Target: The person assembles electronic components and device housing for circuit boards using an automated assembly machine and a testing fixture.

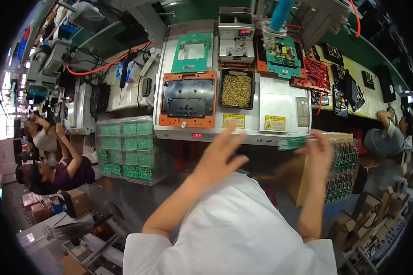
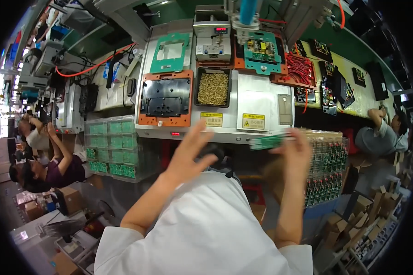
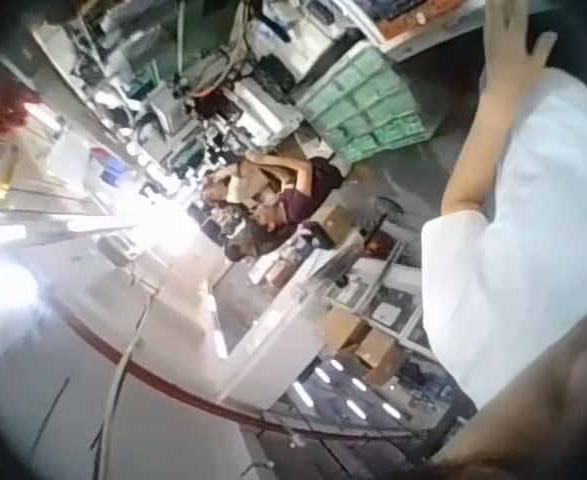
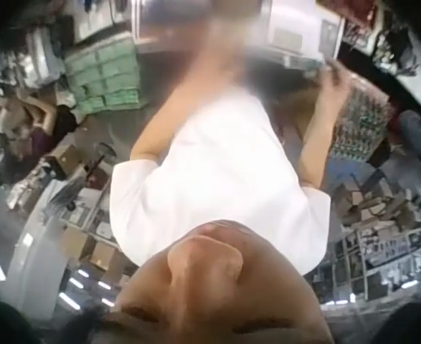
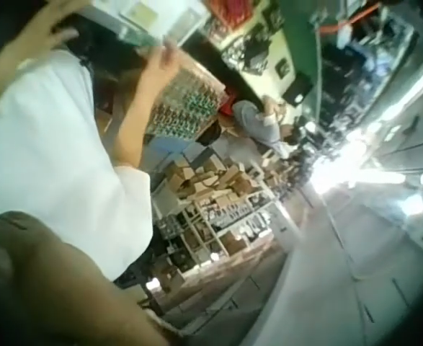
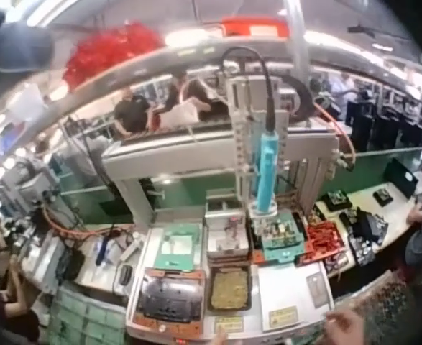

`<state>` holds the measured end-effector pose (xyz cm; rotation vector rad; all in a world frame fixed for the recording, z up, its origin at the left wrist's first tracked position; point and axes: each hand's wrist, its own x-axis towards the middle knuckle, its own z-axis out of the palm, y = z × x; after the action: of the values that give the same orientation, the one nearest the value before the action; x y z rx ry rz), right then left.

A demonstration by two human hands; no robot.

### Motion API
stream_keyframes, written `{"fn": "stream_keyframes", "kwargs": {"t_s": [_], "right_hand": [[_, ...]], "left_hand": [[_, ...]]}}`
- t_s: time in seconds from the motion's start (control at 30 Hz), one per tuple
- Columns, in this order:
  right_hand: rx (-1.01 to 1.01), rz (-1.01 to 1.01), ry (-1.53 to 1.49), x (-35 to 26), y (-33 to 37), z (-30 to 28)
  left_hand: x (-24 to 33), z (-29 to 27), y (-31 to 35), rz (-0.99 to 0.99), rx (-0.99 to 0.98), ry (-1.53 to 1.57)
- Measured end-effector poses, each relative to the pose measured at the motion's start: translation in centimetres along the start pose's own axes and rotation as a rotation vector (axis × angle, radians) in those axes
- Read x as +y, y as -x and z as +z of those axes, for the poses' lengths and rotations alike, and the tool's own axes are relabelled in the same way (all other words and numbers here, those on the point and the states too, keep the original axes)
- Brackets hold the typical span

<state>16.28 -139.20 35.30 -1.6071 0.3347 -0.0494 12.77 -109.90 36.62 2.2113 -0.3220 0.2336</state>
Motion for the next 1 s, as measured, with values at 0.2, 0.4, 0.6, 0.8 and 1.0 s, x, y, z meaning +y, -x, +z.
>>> {"fn": "stream_keyframes", "kwargs": {"t_s": [0.2, 0.4, 0.6, 0.8, 1.0], "right_hand": [[-0.646, 0.413, -0.206, -0.6, 0.6, 11.4], [-0.778, -0.035, 0.189, -0.9, -5.4, 19.5], [-0.775, -0.486, 0.435, 0.9, -5.5, 18.4], [-0.756, -0.842, 0.707, -0.3, -4.2, 16.8], [-0.328, -0.3, 0.535, -1.0, -16.2, 22.7]], "left_hand": [[-3.7, -2.6, 1.0, -0.214, -0.011, 0.223], [-11.1, -6.7, -3.9, -0.431, 0.055, 0.309], [-12.3, -6.6, -3.6, -0.135, -0.121, 0.039], [-9.7, -5.6, -2.2, 0.02, -0.067, -0.083], [-7.7, -4.9, -1.0, -0.423, 0.167, 0.461]]}}
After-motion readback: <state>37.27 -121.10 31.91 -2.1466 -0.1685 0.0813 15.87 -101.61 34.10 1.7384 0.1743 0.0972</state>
